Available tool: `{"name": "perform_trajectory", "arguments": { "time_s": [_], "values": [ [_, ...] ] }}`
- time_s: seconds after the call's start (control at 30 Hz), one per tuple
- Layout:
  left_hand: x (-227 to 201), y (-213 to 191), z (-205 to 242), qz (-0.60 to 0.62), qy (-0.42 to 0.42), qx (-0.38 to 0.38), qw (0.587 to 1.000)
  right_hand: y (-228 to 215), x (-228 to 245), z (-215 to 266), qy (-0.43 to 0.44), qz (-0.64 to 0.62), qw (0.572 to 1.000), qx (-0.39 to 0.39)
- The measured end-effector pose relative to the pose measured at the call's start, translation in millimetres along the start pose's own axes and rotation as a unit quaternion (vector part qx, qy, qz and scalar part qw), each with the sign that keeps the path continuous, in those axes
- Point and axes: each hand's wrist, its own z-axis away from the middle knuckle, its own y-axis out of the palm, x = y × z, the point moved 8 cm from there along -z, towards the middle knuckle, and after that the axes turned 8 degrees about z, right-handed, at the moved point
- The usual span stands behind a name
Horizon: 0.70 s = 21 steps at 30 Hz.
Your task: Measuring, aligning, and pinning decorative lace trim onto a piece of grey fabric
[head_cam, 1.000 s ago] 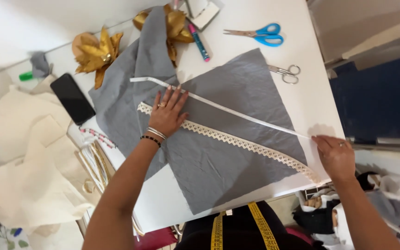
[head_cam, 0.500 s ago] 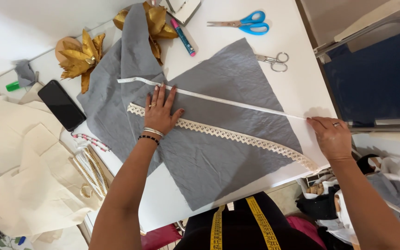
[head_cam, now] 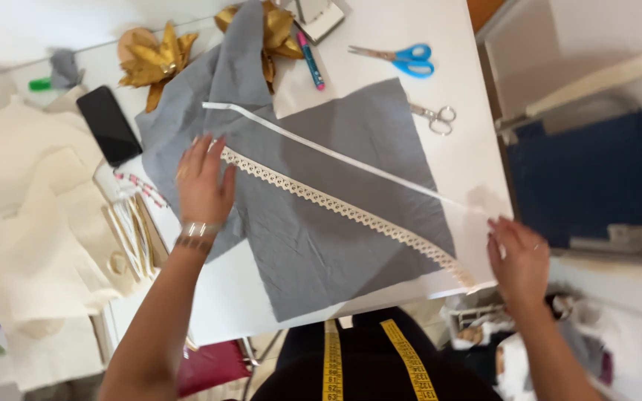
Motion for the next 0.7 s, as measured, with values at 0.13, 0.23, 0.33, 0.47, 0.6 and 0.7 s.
{"name": "perform_trajectory", "arguments": {
  "time_s": [0.13,0.23,0.33,0.47,0.6,0.7],
  "values": [
    [-54.1,-64.6,139.2,0.014,-0.091,-0.067,0.994,-10.7,11.8,30.0,0.035,-0.102,0.994,-0.001],
    [-108.7,-56.8,247.7,0.049,-0.175,-0.025,0.983,-11.3,31.3,59.0,0.069,-0.188,0.977,0.077],
    [-156.7,-35.8,314.9,0.104,-0.209,-0.019,0.972,1.5,40.3,93.5,0.075,-0.238,0.962,0.108],
    [-168.5,5.3,376.5,0.117,-0.131,-0.024,0.984,-1.1,51.7,122.4,0.074,-0.277,0.951,0.119],
    [-160.5,3.2,397.3,0.151,-0.191,0.007,0.97,7.0,39.9,149.4,0.112,-0.241,0.957,0.112],
    [-154.8,-6.6,445.4,0.158,-0.247,-0.011,0.956,6.2,39.9,184.2,0.097,-0.235,0.963,0.086]
  ]
}}
